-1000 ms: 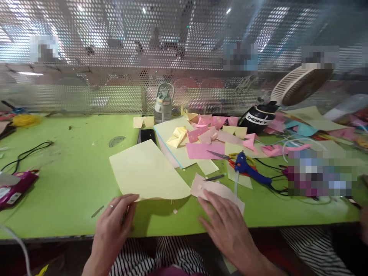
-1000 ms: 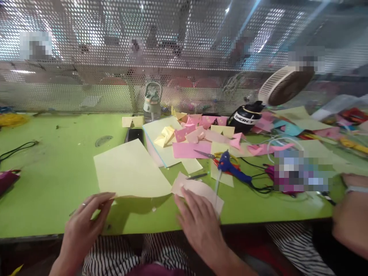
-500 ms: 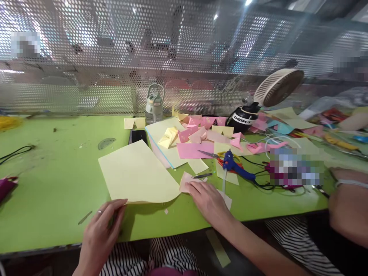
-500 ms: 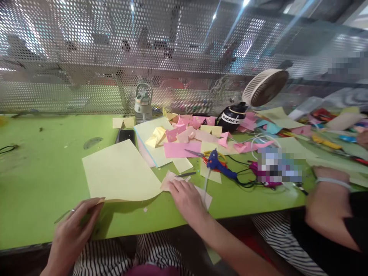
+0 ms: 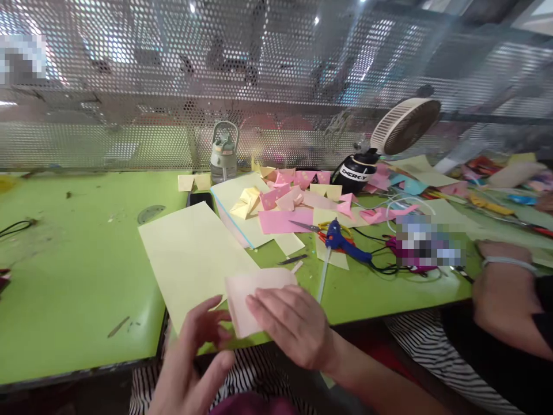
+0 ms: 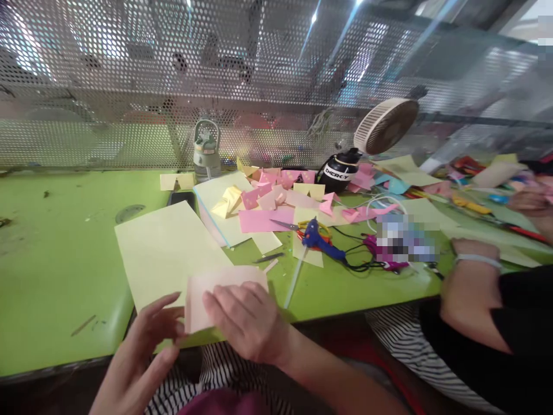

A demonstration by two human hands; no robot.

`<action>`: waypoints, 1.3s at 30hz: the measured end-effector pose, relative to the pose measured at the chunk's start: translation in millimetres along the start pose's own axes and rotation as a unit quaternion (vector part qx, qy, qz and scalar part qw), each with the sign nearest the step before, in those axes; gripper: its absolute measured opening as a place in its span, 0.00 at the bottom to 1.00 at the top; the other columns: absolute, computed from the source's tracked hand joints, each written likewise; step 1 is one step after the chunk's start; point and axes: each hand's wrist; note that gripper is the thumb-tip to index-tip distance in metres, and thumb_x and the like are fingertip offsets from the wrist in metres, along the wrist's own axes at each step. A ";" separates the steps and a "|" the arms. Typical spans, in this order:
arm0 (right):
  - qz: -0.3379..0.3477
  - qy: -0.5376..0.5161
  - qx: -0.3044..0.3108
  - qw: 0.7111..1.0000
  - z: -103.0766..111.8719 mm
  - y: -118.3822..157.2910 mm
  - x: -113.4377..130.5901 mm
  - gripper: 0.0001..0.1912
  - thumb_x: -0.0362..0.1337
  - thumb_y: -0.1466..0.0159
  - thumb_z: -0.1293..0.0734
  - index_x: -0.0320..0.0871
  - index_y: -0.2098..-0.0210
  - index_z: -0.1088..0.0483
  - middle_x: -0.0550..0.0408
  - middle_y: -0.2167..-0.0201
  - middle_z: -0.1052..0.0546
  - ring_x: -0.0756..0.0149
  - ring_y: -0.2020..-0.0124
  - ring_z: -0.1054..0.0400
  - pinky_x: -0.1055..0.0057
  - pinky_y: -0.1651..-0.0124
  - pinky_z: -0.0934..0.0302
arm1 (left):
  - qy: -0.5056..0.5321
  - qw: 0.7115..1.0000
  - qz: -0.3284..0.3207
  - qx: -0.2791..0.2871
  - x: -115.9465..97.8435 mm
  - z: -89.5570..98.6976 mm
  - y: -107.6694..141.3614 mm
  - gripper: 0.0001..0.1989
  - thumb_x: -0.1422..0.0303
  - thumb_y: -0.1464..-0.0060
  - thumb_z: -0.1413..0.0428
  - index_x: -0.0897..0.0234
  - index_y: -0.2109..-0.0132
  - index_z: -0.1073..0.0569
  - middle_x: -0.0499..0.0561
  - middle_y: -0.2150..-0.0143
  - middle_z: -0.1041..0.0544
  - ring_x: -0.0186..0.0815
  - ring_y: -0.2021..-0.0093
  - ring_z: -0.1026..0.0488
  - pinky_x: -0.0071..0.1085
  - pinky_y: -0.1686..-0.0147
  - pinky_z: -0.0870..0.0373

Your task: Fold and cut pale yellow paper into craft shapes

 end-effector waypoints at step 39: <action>-0.371 0.065 0.286 0.881 26.1 125.5 -176.2 0.27 0.36 0.39 0.41 0.43 0.41 0.38 0.42 0.49 0.26 0.49 0.50 0.29 0.55 0.49 0.33 | -0.090 0.981 0.019 0.169 19.0 -47.2 -71.4 0.09 0.65 0.37 0.53 0.60 0.60 0.29 0.53 0.61 0.25 0.38 0.60 0.28 0.32 0.63 0.33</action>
Point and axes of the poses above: each hand's wrist, its own y-axis away from the middle knuckle, its own z-axis out of the back of the hand, x = y × z
